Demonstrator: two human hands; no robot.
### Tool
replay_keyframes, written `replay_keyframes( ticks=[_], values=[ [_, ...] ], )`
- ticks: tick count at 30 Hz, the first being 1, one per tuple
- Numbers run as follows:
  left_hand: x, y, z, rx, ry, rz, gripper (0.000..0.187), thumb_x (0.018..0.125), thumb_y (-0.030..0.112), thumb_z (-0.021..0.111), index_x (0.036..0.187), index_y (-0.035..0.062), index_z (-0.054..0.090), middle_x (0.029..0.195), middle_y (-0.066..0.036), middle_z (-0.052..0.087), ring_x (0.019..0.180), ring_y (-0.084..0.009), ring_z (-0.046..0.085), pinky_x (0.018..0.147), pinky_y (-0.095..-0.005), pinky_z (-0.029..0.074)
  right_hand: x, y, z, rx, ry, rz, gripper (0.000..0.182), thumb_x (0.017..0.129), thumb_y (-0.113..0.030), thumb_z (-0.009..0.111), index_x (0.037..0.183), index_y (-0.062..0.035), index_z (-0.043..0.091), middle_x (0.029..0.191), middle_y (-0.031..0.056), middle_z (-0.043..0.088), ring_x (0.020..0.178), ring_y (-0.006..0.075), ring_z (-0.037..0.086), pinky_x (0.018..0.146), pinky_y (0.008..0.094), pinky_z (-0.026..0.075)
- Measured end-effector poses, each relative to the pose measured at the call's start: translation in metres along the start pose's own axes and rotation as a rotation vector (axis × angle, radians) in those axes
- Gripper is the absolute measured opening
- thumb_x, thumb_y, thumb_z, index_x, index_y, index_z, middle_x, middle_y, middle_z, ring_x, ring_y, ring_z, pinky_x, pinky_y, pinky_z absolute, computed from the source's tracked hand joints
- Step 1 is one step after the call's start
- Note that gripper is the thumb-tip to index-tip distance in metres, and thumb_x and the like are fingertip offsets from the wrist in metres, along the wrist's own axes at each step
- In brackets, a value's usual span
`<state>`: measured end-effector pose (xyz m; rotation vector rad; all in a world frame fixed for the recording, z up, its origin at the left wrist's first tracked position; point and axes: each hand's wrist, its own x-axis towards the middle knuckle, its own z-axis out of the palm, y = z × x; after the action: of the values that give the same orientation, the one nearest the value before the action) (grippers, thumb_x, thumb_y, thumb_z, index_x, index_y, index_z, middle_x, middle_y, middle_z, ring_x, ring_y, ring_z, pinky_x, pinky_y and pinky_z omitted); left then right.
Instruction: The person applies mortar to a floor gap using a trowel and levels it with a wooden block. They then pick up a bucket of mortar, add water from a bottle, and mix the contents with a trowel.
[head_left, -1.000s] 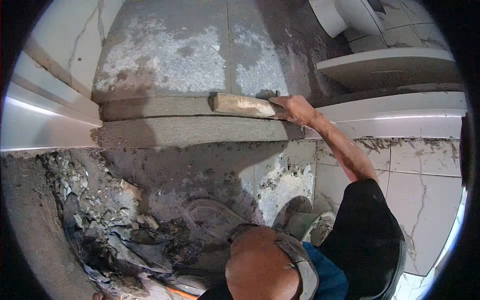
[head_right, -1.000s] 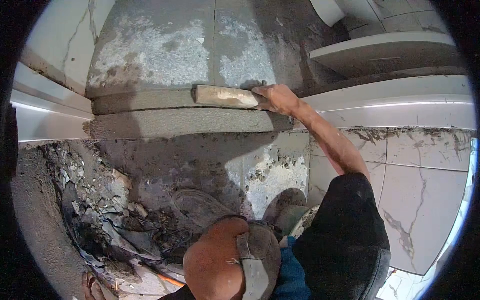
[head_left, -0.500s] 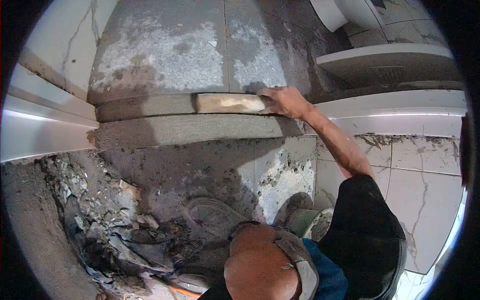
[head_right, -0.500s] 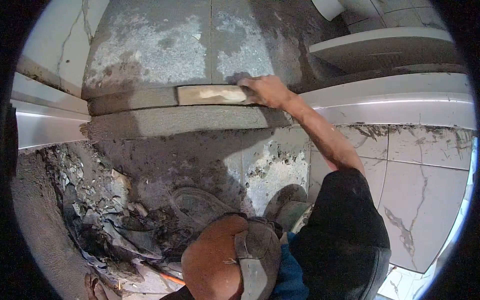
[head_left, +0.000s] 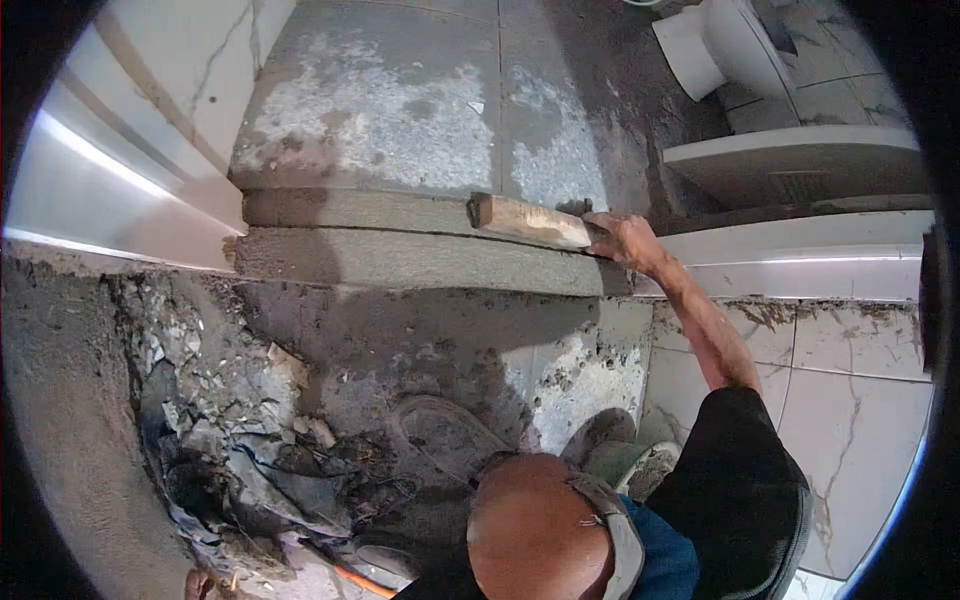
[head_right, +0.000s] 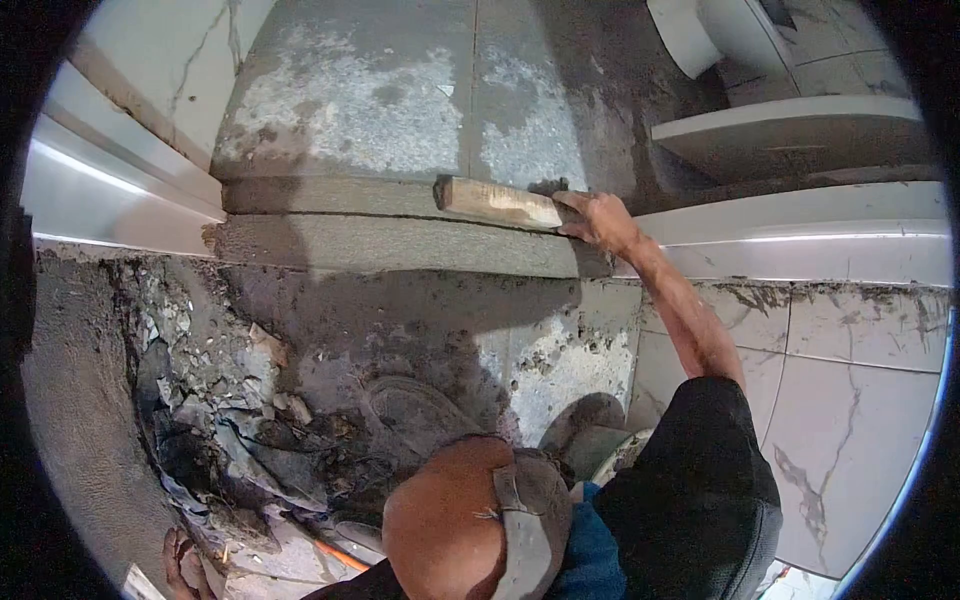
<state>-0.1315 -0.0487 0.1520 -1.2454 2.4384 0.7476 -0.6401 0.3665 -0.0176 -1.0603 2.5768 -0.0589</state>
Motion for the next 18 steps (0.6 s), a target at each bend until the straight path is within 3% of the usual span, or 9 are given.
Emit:
replay_keyframes(
  ticks=[4,6,9,10,12,15,18],
  values=[
    [0.004,0.005,0.000,-0.086,0.001,-0.018,0.036,0.092,0.024,0.048,0.115,-0.0024,0.052,0.112,-0.017,0.057,0.103,-0.0295,0.053,0.090,-0.0351,0.039,0.016,-0.028,-0.003,-0.001,-0.012,-0.080,0.050,0.072,-0.017,0.067,0.118,-0.0064,0.051,0.102,0.0181,0.061,0.092,0.0350,0.059,0.079,0.0413,0.047],
    [0.005,0.006,0.000,-0.071,-0.002,-0.001,0.035,0.092,0.024,0.048,0.115,-0.0026,0.052,0.112,-0.017,0.057,0.103,-0.0300,0.053,0.090,-0.0354,0.039,0.036,-0.052,-0.001,0.036,0.033,-0.200,0.049,0.072,-0.015,0.067,0.118,-0.0070,0.051,0.096,0.0176,0.062,0.084,0.0336,0.061,0.075,0.0408,0.048],
    [0.008,-0.001,0.003,-0.009,0.002,0.088,0.035,0.091,0.023,0.048,0.114,-0.0028,0.053,0.112,-0.018,0.057,0.104,-0.0311,0.053,0.090,-0.0362,0.039,0.071,-0.080,0.000,-0.072,-0.064,-0.191,0.051,0.073,-0.027,0.067,0.114,-0.0013,0.053,0.099,0.0193,0.061,0.089,0.0350,0.061,0.075,0.0409,0.048],
    [0.008,-0.003,0.004,0.040,0.017,0.153,0.035,0.091,0.023,0.049,0.114,-0.0029,0.053,0.112,-0.018,0.057,0.104,-0.0315,0.053,0.090,-0.0365,0.040,0.080,-0.092,-0.005,0.046,-0.028,-0.239,0.050,0.074,-0.029,0.066,0.113,-0.0014,0.053,0.097,0.0189,0.061,0.087,0.0337,0.061,0.073,0.0405,0.048],
    [0.006,0.001,0.004,0.022,0.009,0.103,0.034,0.091,0.022,0.049,0.114,-0.0031,0.053,0.112,-0.018,0.057,0.104,-0.0321,0.053,0.090,-0.0368,0.040,0.084,-0.105,-0.024,0.168,0.002,-0.289,0.049,0.075,-0.031,0.066,0.113,-0.0015,0.053,0.095,0.0185,0.062,0.086,0.0325,0.062,0.071,0.0401,0.048],
    [0.007,-0.002,0.004,0.007,0.013,0.084,0.033,0.090,0.021,0.050,0.113,-0.0033,0.053,0.112,-0.018,0.057,0.104,-0.0326,0.053,0.089,-0.0371,0.040,0.071,-0.106,-0.060,0.099,0.036,-0.205,0.052,0.076,-0.035,0.066,0.113,-0.0004,0.053,0.101,0.0200,0.060,0.089,0.0336,0.061,0.074,0.0391,0.049],
    [0.010,0.000,0.004,0.034,0.029,0.118,0.032,0.091,0.020,0.050,0.112,-0.0035,0.054,0.111,-0.019,0.057,0.102,-0.0328,0.054,0.088,-0.0371,0.041,0.051,-0.063,-0.045,0.160,0.100,-0.208,0.055,0.074,-0.035,0.066,0.115,-0.0010,0.052,0.107,0.0210,0.058,0.094,0.0351,0.059,0.079,0.0404,0.047]
  ],
)
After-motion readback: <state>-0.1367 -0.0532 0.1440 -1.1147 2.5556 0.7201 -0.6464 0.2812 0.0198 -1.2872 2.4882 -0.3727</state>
